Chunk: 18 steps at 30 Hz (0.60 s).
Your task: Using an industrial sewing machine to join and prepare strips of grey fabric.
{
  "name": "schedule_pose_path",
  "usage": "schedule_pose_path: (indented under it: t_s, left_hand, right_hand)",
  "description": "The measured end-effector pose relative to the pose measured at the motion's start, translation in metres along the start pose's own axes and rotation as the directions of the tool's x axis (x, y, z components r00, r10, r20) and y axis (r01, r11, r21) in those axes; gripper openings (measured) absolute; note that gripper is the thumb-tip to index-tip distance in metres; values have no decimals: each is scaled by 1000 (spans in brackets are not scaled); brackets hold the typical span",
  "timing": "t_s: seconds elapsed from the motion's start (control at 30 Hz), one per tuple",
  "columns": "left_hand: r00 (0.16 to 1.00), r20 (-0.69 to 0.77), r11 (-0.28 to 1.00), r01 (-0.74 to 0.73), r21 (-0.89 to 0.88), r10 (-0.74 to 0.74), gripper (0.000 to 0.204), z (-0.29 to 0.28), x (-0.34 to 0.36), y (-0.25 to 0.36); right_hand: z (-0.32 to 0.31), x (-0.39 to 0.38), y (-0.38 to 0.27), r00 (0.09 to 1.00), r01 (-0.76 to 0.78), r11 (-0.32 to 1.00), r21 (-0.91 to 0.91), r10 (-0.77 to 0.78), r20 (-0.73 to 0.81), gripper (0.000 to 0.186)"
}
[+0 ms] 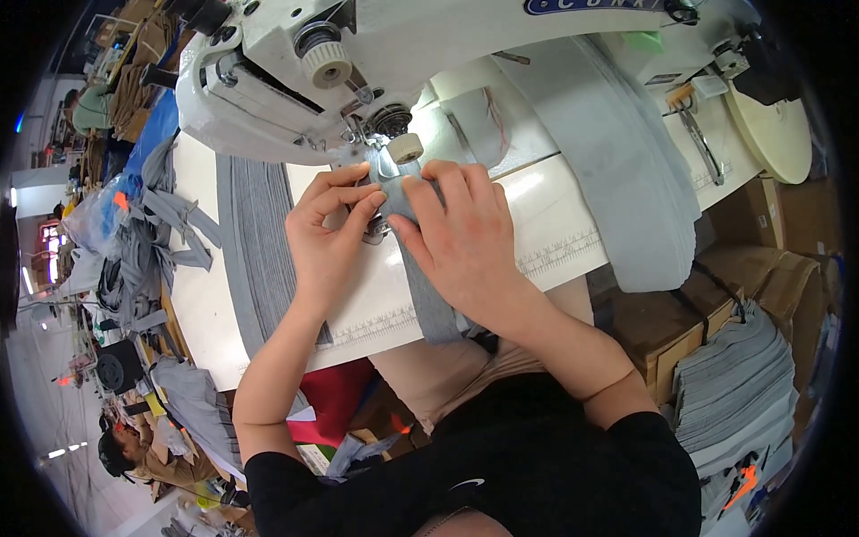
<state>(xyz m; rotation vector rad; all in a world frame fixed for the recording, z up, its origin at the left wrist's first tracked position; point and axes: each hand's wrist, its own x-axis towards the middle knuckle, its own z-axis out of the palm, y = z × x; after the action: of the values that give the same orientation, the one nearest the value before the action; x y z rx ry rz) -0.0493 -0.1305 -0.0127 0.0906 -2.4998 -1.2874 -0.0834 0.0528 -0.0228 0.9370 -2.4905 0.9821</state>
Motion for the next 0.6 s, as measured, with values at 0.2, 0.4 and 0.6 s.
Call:
schedule_pose_path:
  t_s: [0.2, 0.4, 0.6]
  left_hand:
    - [994, -95, 993, 47, -107, -58, 13, 20, -6, 0]
    - [984, -161, 994, -69, 87, 83, 16, 22, -4, -5]
    - [986, -144, 986, -64, 153, 86, 19, 18, -3, -3]
  right_hand:
    - [2, 1, -1, 1000, 5, 1000, -24, -5, -3, 40]
    - [3, 0, 0, 1000, 23, 999, -44, -24, -18, 38]
    - [3, 1, -1, 1000, 21, 999, -32, -22, -22, 38]
